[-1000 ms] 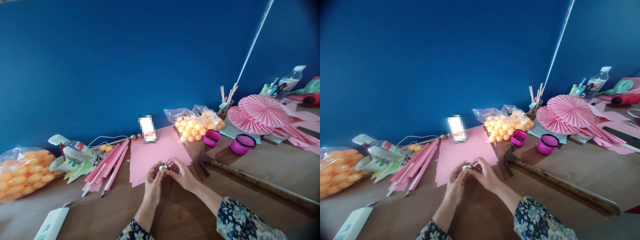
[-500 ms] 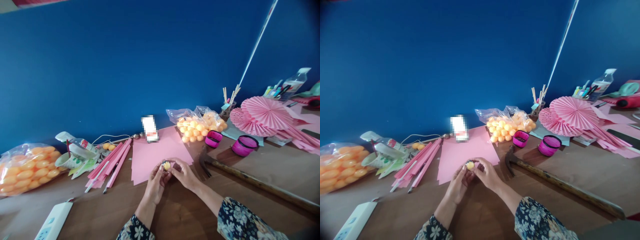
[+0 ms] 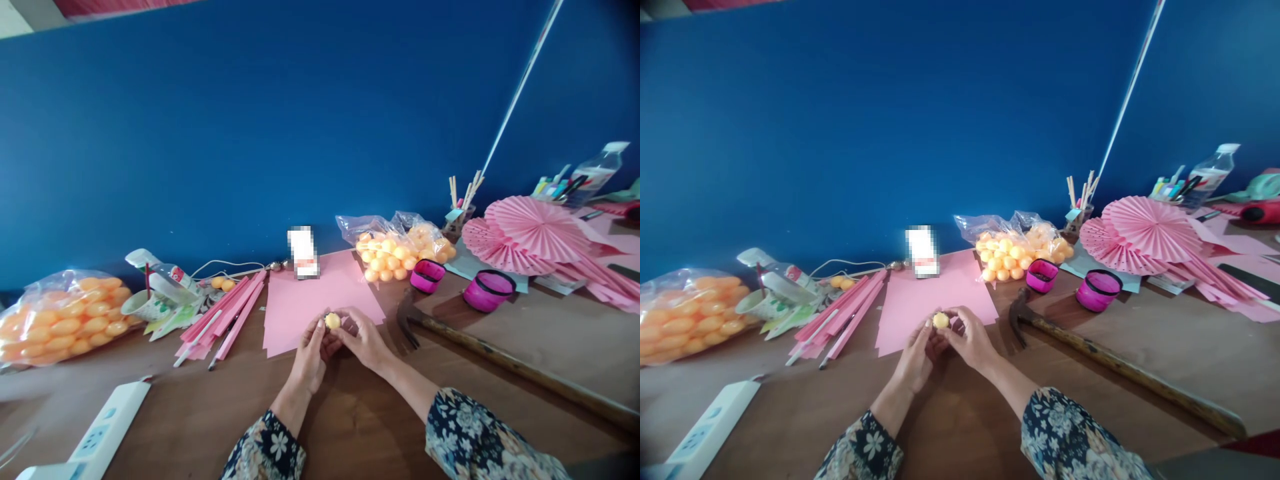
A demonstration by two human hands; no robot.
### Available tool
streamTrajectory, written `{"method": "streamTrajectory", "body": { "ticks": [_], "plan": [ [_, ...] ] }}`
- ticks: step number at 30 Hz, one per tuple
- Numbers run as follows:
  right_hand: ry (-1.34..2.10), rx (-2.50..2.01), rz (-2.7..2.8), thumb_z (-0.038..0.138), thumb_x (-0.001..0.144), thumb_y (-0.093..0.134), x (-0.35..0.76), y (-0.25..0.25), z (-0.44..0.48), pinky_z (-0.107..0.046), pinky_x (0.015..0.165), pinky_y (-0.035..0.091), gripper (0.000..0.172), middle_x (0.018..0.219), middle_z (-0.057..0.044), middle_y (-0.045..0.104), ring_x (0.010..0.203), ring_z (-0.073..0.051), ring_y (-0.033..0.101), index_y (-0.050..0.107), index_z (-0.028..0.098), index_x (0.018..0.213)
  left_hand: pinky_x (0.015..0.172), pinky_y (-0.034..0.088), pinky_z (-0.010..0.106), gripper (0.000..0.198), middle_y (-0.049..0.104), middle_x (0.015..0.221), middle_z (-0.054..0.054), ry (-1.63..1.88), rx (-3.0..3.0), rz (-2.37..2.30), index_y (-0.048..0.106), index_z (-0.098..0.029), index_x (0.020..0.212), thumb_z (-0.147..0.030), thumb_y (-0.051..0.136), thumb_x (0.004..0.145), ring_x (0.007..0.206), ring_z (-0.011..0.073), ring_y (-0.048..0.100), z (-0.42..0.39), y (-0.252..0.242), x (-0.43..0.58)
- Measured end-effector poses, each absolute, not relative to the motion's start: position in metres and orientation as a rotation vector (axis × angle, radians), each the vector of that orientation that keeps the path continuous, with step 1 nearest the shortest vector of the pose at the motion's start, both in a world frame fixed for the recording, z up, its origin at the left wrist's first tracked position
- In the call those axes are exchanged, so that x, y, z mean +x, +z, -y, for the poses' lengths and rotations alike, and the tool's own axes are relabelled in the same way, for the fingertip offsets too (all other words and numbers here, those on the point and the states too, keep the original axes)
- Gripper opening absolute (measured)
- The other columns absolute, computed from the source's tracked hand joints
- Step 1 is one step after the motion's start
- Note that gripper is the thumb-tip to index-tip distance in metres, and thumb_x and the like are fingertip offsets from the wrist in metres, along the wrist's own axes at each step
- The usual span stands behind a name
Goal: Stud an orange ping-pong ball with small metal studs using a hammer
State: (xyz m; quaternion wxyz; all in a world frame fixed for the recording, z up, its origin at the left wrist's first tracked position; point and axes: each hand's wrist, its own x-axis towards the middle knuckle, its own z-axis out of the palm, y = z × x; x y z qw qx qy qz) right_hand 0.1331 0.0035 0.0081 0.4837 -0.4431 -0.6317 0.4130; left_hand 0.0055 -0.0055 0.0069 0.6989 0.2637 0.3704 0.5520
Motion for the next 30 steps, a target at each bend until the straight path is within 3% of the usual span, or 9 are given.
{"method": "streamTrajectory", "body": {
  "ticks": [6, 13, 17, 30],
  "plan": [
    [0.913, -0.987, 1.603, 0.026, 0.072, 0.061, 0.1320, 0.0071, -0.0025, -0.031, 0.076, 0.045, 0.041, 0.104, -0.004, 0.054, 0.087, -0.017, 0.052, 0.049, 0.025, 0.112, 0.059, 0.047, 0.023, 0.026, 0.064, 0.078, 0.002, 1.227, 0.602, -0.813, 0.059, -0.018, 0.093, -0.036, 0.057, 0.074, 0.062, 0.0104, 0.059, 0.0083, 0.0021, 0.0066],
    [0.927, -1.015, 1.607, 0.030, 0.072, 0.060, 0.1331, 0.0063, 0.0000, -0.029, 0.066, 0.046, 0.030, 0.095, -0.004, 0.057, 0.076, -0.016, 0.054, 0.056, 0.024, 0.101, 0.055, 0.046, 0.021, 0.032, 0.061, 0.071, 0.002, 1.247, 0.701, -0.830, 0.060, -0.014, 0.088, -0.041, 0.058, 0.072, 0.057, 0.0094, 0.055, 0.0085, -0.0001, 0.0078],
    [0.959, -0.993, 1.570, 0.031, 0.073, 0.060, 0.1338, 0.0063, 0.0005, -0.028, 0.069, 0.045, 0.031, 0.097, -0.004, 0.056, 0.082, -0.017, 0.054, 0.055, 0.024, 0.102, 0.057, 0.047, 0.022, 0.033, 0.062, 0.077, 0.004, 1.284, 0.717, -0.773, 0.060, -0.013, 0.089, -0.042, 0.054, 0.074, 0.063, 0.0113, 0.057, 0.0103, 0.0032, 0.0088],
    [0.892, -1.001, 1.578, 0.034, 0.073, 0.059, 0.1342, 0.0043, 0.0006, -0.027, 0.065, 0.045, 0.029, 0.092, -0.003, 0.055, 0.072, -0.014, 0.053, 0.056, 0.023, 0.100, 0.053, 0.045, 0.020, 0.030, 0.062, 0.070, 0.003, 1.207, 0.694, -0.778, 0.060, -0.013, 0.086, -0.039, 0.060, 0.070, 0.056, 0.0088, 0.056, 0.0076, -0.0025, 0.0084]
  ]
}}
